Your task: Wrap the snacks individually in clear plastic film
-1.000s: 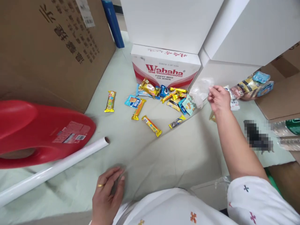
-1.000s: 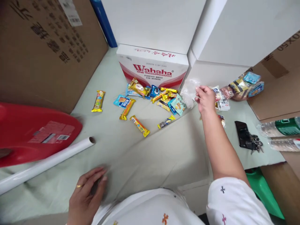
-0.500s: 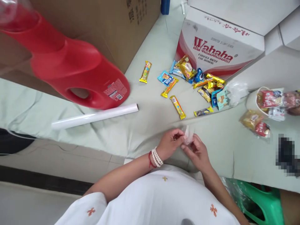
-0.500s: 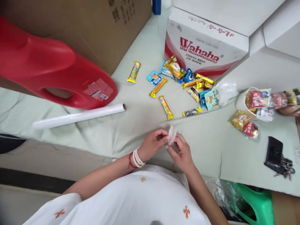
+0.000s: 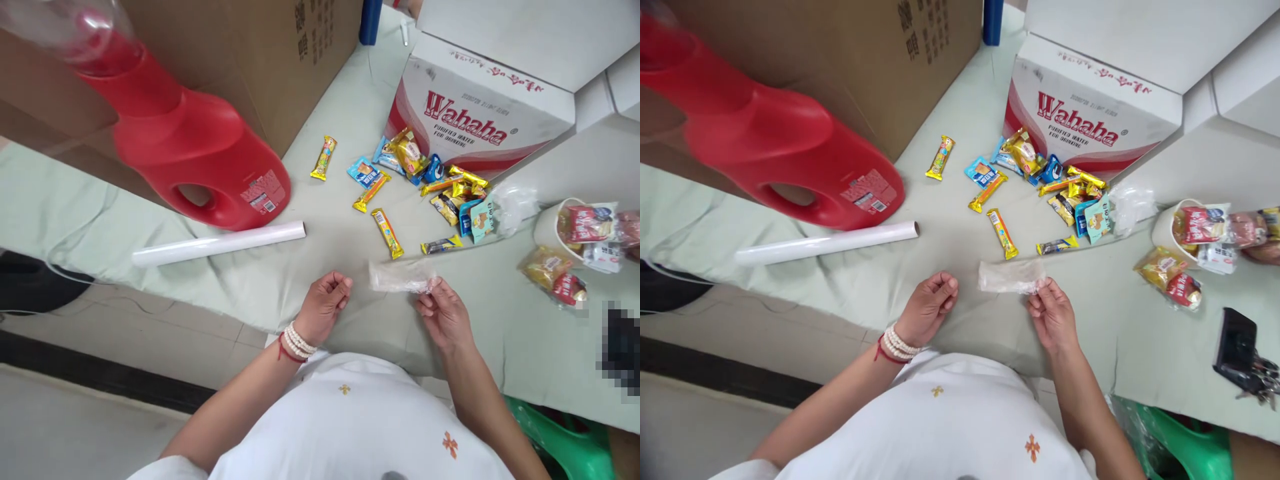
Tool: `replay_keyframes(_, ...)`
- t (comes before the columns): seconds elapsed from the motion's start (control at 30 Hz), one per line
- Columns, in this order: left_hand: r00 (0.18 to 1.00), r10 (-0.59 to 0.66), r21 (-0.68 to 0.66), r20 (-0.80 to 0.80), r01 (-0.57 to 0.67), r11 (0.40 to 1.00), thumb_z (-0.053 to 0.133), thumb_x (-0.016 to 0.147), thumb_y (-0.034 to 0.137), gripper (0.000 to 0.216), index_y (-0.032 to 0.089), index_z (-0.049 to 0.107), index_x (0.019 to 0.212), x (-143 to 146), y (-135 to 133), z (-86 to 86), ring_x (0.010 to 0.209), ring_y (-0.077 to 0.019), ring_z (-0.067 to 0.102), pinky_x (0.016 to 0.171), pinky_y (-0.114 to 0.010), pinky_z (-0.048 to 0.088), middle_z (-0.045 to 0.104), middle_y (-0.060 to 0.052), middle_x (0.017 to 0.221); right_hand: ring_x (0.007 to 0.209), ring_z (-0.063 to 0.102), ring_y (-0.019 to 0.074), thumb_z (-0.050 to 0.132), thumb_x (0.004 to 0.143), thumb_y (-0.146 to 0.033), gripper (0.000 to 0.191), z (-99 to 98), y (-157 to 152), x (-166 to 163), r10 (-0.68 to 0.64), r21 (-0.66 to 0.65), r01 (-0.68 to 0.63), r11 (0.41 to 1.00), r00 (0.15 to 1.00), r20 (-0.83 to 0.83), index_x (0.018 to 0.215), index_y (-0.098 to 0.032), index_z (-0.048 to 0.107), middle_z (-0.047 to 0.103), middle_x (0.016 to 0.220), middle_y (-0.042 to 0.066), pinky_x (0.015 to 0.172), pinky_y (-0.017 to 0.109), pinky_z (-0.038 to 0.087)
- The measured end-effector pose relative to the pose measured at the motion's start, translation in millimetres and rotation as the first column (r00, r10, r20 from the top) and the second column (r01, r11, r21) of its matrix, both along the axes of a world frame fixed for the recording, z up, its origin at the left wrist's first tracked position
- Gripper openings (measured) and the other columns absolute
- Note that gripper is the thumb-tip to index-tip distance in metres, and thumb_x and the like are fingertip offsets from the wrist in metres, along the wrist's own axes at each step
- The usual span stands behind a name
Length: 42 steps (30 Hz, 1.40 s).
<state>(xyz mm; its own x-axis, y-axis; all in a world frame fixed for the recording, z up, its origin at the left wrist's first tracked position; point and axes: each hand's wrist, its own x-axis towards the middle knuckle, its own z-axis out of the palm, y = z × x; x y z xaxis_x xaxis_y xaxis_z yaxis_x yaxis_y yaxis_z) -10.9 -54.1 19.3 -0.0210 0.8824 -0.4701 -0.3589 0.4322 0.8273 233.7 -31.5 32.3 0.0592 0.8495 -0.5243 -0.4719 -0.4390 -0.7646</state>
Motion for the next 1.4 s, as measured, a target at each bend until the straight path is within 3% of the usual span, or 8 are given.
replay_keyframes(0.1,0.931,0.015,0.216,-0.365,0.069,0.974,0.074,0.084,0.051,0.033,0.020,0.064,0.088,3.2,-5.7,6.0,0.069,-0.0136,0.052,0.064,-0.027,0.042,0.060,-0.002,0.084,0.054,0.036,0.0048,0.094,0.069,-0.039,0.041,-0.1,-6.9,0.1,-0.007,0.006,0.007,1.000,1.000,0.030,0.078,-0.020,0.058,0.044,0.067,-0.006,0.043,0.014,0.032)
replay_keyframes(0.3,0.727,-0.058,0.482,-0.684,0.511,0.711,0.072,0.087,0.043,0.027,0.024,0.074,0.107,34.6,3.9,17.5,0.108,-0.0282,0.060,0.099,-0.044,0.043,0.070,-0.011,0.111,0.052,0.037,0.0062,0.089,0.074,-0.045,0.038,11.9,-13.4,-3.5,0.135,0.013,-0.137,0.991,0.987,0.085,0.077,-0.020,0.061,0.048,0.063,-0.005,0.039,0.015,0.030)
replay_keyframes(0.57,0.982,-0.132,0.150,-0.134,0.152,0.977,0.074,0.083,0.043,0.025,0.019,0.068,0.084,45.8,19.6,1.9,0.065,-0.0123,0.050,0.063,-0.025,0.041,0.060,0.002,0.072,0.051,0.035,0.0048,0.094,0.067,-0.039,0.041,20.2,-4.2,13.0,0.033,-0.018,-0.033,0.999,0.999,-0.003,0.073,-0.019,0.058,0.054,0.068,-0.004,0.038,0.014,0.028)
replay_keyframes(0.9,0.955,0.064,-0.065,0.289,-0.047,0.997,0.089,0.068,0.047,0.043,0.019,0.061,0.084,26.6,23.2,7.6,0.074,-0.0106,0.062,0.068,-0.022,0.047,0.066,0.002,0.080,0.056,0.043,0.0085,0.091,0.068,-0.047,0.042,14.5,6.2,54.6,-0.012,0.085,-0.012,0.996,0.962,0.273,0.077,-0.020,0.060,0.056,0.069,-0.003,0.045,0.019,0.033)
replay_keyframes(0.97,0.958,0.099,-0.061,0.268,-0.085,0.995,0.090,0.067,0.049,0.045,0.019,0.062,0.085,26.4,22.6,6.1,0.077,-0.0104,0.062,0.069,-0.021,0.047,0.067,0.001,0.082,0.058,0.045,0.0107,0.086,0.072,-0.051,0.039,13.5,8.3,62.8,0.037,0.084,-0.094,0.992,0.857,0.514,0.078,-0.021,0.061,0.057,0.070,-0.002,0.049,0.022,0.036)
replay_keyframes(1.13,0.959,0.091,0.002,0.270,-0.095,0.995,0.089,0.069,0.048,0.042,0.020,0.063,0.086,29.3,18.9,7.6,0.090,-0.0129,0.063,0.078,-0.025,0.052,0.069,0.000,0.093,0.082,0.060,0.0225,0.070,0.087,-0.047,0.027,26.2,7.7,50.0,-0.179,0.254,-0.306,0.918,0.253,0.951,0.100,-0.024,0.069,0.064,0.101,0.008,0.071,0.038,0.052)
replay_keyframes(1.3,0.955,-0.031,0.091,0.296,0.004,0.996,0.087,0.074,0.047,0.036,0.020,0.067,0.086,31.9,14.6,16.9,0.095,-0.0159,0.066,0.088,-0.030,0.052,0.071,-0.001,0.092,0.123,0.056,0.0308,0.072,0.088,-0.046,0.037,37.7,22.1,4.0,-0.064,0.293,-0.701,0.650,0.334,0.941,0.120,-0.027,0.069,0.067,0.126,0.009,0.105,0.048,0.045)
replay_keyframes(1.4,0.965,-0.015,0.128,0.262,-0.019,0.992,0.088,0.074,0.047,0.036,0.019,0.068,0.086,29.9,13.4,18.0,0.084,-0.0125,0.064,0.086,-0.029,0.052,0.069,0.001,0.085,0.093,0.065,0.0248,0.066,0.092,-0.048,0.025,29.3,36.8,-7.7,0.142,0.237,-0.695,0.679,0.441,0.886,0.094,-0.024,0.072,0.073,0.095,0.005,0.088,0.040,0.050)
